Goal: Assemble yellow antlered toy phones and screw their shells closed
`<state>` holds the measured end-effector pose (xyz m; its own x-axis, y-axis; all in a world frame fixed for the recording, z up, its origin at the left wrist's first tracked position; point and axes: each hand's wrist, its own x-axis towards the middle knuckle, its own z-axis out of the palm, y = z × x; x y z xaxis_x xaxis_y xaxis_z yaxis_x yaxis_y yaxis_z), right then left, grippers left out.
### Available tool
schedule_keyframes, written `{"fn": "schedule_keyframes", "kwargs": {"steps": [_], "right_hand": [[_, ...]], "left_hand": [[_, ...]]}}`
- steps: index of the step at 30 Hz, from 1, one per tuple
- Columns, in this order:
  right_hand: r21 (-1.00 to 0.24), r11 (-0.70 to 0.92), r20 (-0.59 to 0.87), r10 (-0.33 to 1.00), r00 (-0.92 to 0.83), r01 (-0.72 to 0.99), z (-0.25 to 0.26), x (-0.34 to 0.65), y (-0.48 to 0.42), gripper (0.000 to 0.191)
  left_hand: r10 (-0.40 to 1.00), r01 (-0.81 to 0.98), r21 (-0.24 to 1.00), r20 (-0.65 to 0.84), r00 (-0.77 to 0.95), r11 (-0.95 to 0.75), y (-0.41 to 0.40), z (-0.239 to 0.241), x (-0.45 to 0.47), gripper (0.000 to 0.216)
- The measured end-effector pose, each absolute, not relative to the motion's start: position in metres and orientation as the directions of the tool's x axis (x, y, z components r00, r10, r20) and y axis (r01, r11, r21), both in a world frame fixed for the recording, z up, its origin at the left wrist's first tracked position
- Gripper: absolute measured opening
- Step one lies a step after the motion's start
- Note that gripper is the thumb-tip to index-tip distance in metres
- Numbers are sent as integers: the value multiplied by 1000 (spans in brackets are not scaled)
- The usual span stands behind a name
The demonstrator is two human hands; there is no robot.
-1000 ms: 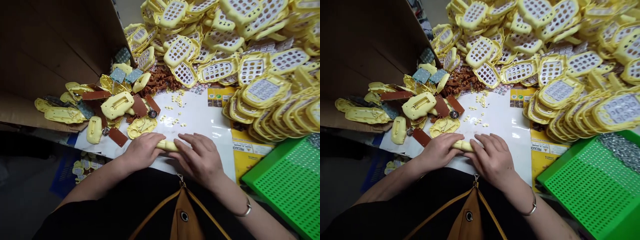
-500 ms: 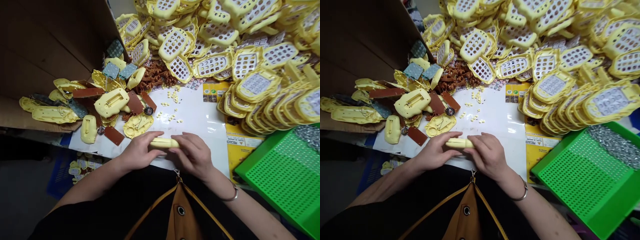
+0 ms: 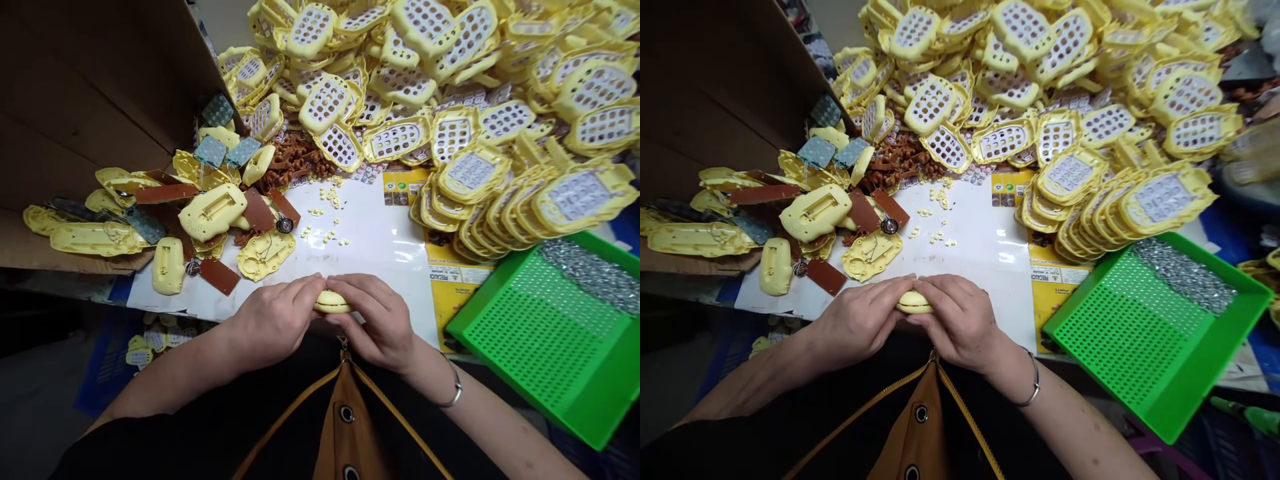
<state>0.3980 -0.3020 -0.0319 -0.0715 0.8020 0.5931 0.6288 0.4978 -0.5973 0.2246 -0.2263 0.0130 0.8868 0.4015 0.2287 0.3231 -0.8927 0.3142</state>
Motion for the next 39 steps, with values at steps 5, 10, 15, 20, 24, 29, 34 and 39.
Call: {"fn": "schedule_keyframes", "kwargs": {"steps": [5,10,15,20,24,29,34,39], "right_hand": [[-544,526,675,737,-32,654,-36,396,-298,27],[-522,485,587,801,-117,701,-30,418,-291,48],[-690,340,437,900,-7,639,-32,441,-298,22],[-650,436,514,855,-61,623,-40,426,-301,12],[-572,429,452,876,-168,699,-43,415,-305,23],[-165,299,235,937,-257,940,-38,417,-314,32],[-103,376,117,924,-364,921,-34,421,-315,25],[-209,574,168,819,-549,792,-33,434,-309,32]], "left_hand": [[437,351,334,227,870,-874,-227,11,230,28],[698,458,687,101,708,-564,-217,-5,219,24],[765,496,764,-6,644,-412,-207,-15,199,29],[613,530,428,75,786,-732,-214,7,214,52],[481,494,283,-117,869,-823,-224,12,243,21],[486,519,219,-187,854,-826,-230,3,258,16],[451,469,191,-132,883,-862,-233,-2,255,13],[453,432,261,22,891,-863,-236,-9,249,15]]}}
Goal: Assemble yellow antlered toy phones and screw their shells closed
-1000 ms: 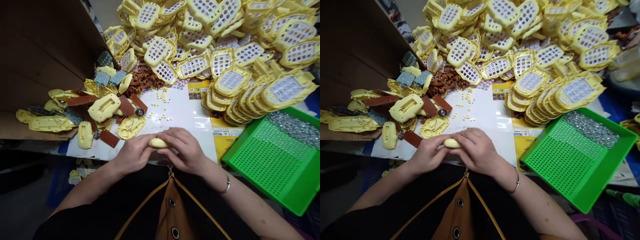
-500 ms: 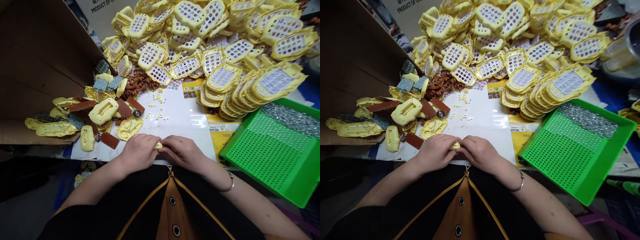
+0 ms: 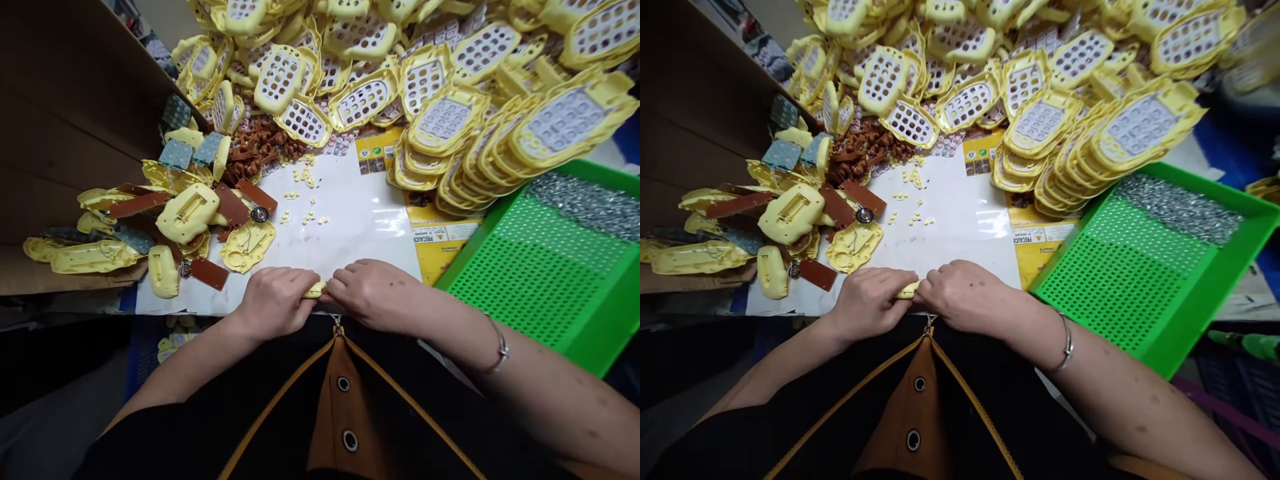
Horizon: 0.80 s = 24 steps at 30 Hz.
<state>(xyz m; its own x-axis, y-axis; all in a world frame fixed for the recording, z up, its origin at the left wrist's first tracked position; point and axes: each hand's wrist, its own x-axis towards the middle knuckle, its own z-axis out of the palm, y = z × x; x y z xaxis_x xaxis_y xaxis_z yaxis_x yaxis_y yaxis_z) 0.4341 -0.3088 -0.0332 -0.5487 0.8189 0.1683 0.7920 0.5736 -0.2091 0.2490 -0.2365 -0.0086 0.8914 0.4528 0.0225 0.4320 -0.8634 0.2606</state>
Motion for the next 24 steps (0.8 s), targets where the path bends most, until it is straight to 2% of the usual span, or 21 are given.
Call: {"fn": "schedule_keyframes", "kwargs": {"steps": [3,5,7,9,11,13,15,20,24], "right_hand": [[-285,575,237,817,-525,767,-37,440,-308,41],[-310,536,302,838,-454,785,-41,440,-308,40],[-385,474,413,856,-312,792,-46,435,-308,37],[-543,411,488,864,-124,732,-50,426,-308,45],[-710,362,448,894,-9,604,-53,416,-307,53],[-802,321,380,925,15,503,-55,409,-306,40],[-832,308,358,934,20,461,-58,405,-305,32],[-870,322,343,939,-10,372,-65,408,-306,43],[-872,283,364,920,143,399,-68,400,-309,36]], "left_hand": [[470,426,308,81,879,-851,-235,-12,247,16],[476,429,329,74,876,-841,-233,-13,246,16],[469,426,339,52,882,-839,-230,-13,246,18],[446,402,347,53,894,-847,-230,-12,247,23],[438,390,347,66,897,-853,-231,-13,250,22],[469,421,332,78,880,-844,-233,-15,253,15],[516,468,322,82,852,-823,-235,-16,255,10],[560,494,394,66,826,-775,-235,-16,257,14],[569,502,353,113,815,-790,-234,-19,259,13]]}}
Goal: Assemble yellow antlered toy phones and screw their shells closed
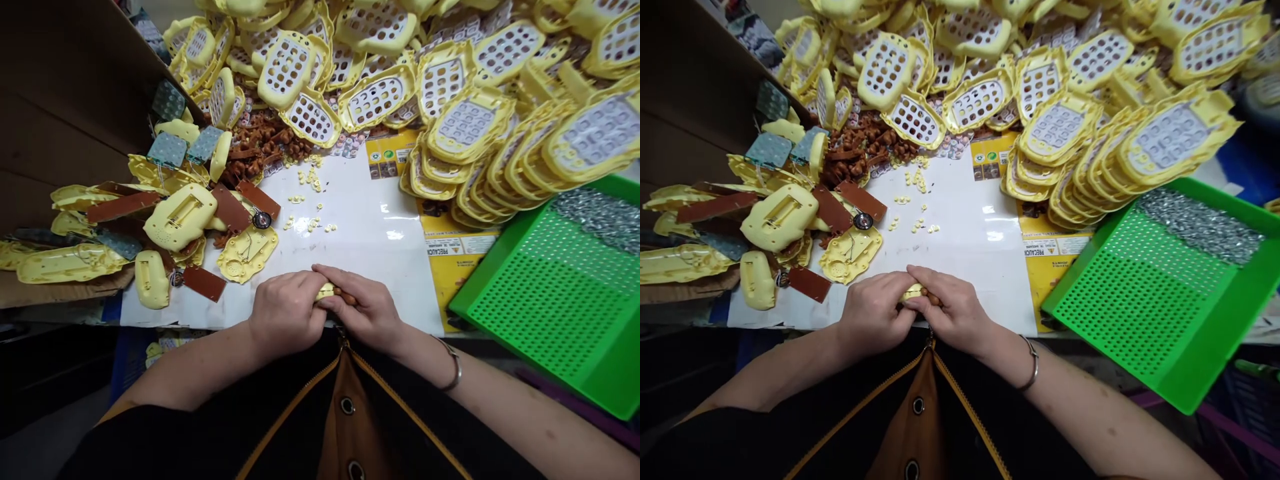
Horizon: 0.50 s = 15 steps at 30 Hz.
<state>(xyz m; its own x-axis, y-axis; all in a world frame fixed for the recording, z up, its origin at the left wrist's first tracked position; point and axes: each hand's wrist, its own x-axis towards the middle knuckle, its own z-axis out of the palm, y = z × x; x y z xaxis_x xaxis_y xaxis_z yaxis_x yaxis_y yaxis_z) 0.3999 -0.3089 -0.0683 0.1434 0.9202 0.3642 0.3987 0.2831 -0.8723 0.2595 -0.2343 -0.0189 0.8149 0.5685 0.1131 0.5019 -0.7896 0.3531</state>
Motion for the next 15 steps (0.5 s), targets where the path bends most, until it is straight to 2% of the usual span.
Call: {"fn": "schedule_keyframes", "kwargs": {"steps": [4,6,8,10,11,15], "right_hand": [[-904,237,337,908,251,356,-68,390,-306,31],[-928,222,297,926,234,298,-67,392,-302,30],[-940,228,274,948,161,253,-65,399,-300,37],[-931,250,282,956,88,265,-61,407,-299,47],[-918,269,297,954,53,291,-58,410,-299,46],[-848,344,340,937,-83,402,-48,414,-306,15]], "left_hand": [[594,528,310,177,785,-790,-235,-23,263,11],[616,555,312,147,774,-771,-235,-22,262,10],[607,541,355,102,788,-762,-234,-20,259,15],[584,504,423,78,808,-753,-234,-17,253,25],[582,495,451,70,810,-743,-233,-16,249,33],[621,552,455,3,784,-699,-234,-15,237,75]]}}
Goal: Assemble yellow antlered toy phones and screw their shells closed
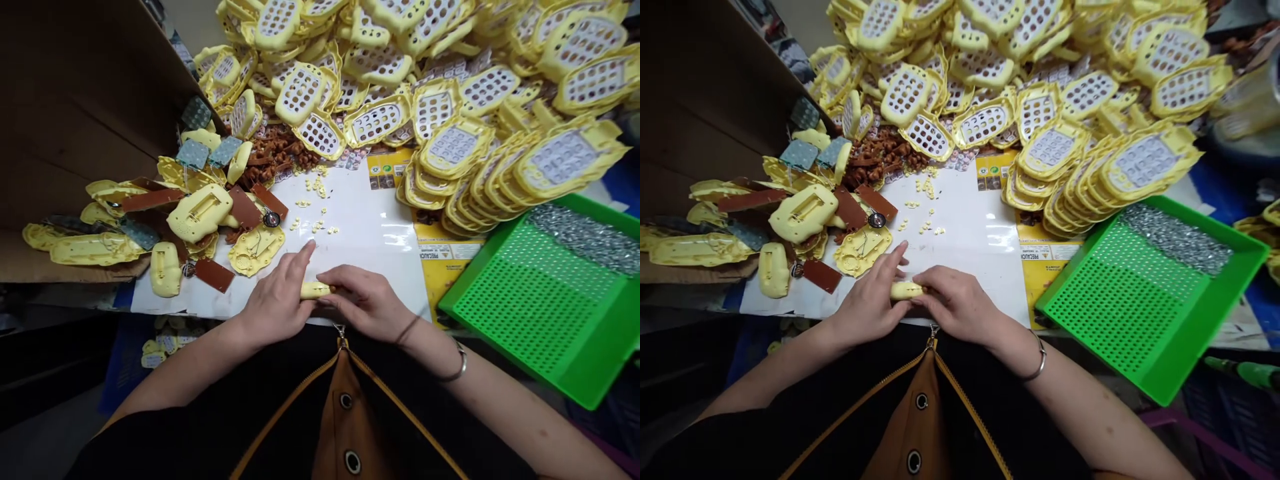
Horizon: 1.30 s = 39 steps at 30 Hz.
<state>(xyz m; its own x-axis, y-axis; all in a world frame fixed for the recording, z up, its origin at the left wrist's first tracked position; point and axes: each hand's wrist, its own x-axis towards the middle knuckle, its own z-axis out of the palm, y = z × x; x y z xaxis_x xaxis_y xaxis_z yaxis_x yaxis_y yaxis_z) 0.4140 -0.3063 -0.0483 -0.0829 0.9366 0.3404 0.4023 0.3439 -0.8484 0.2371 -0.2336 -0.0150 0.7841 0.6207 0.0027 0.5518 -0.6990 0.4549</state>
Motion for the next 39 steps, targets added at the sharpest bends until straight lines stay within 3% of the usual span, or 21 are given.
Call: {"fn": "schedule_keyframes", "kwargs": {"steps": [2,7,17,20,24,28,32,39], "right_hand": [[-828,356,331,934,-136,433,-46,410,-312,13],[-675,422,416,895,-159,605,-46,397,-322,22],[-393,465,554,808,-199,794,-51,389,-324,12],[-436,447,535,827,-175,781,-51,390,-321,12],[-607,441,474,869,-145,661,-44,403,-314,23],[-685,440,522,852,-30,581,-34,415,-308,46],[-697,446,530,848,-16,561,-27,414,-304,36],[-775,472,492,868,-67,421,-18,413,-303,30]], "left_hand": [[586,549,415,-46,809,-725,-235,-15,235,80],[448,440,439,-91,889,-783,-237,-14,238,57],[479,399,436,88,873,-807,-245,-27,244,38],[480,406,442,64,875,-800,-243,-25,244,42],[550,495,477,-29,835,-727,-236,-18,240,56],[697,467,697,66,714,-544,-229,-10,235,39],[730,398,822,30,683,-407,-226,-3,232,29],[682,271,962,-178,709,-31,-221,-4,222,39]]}}
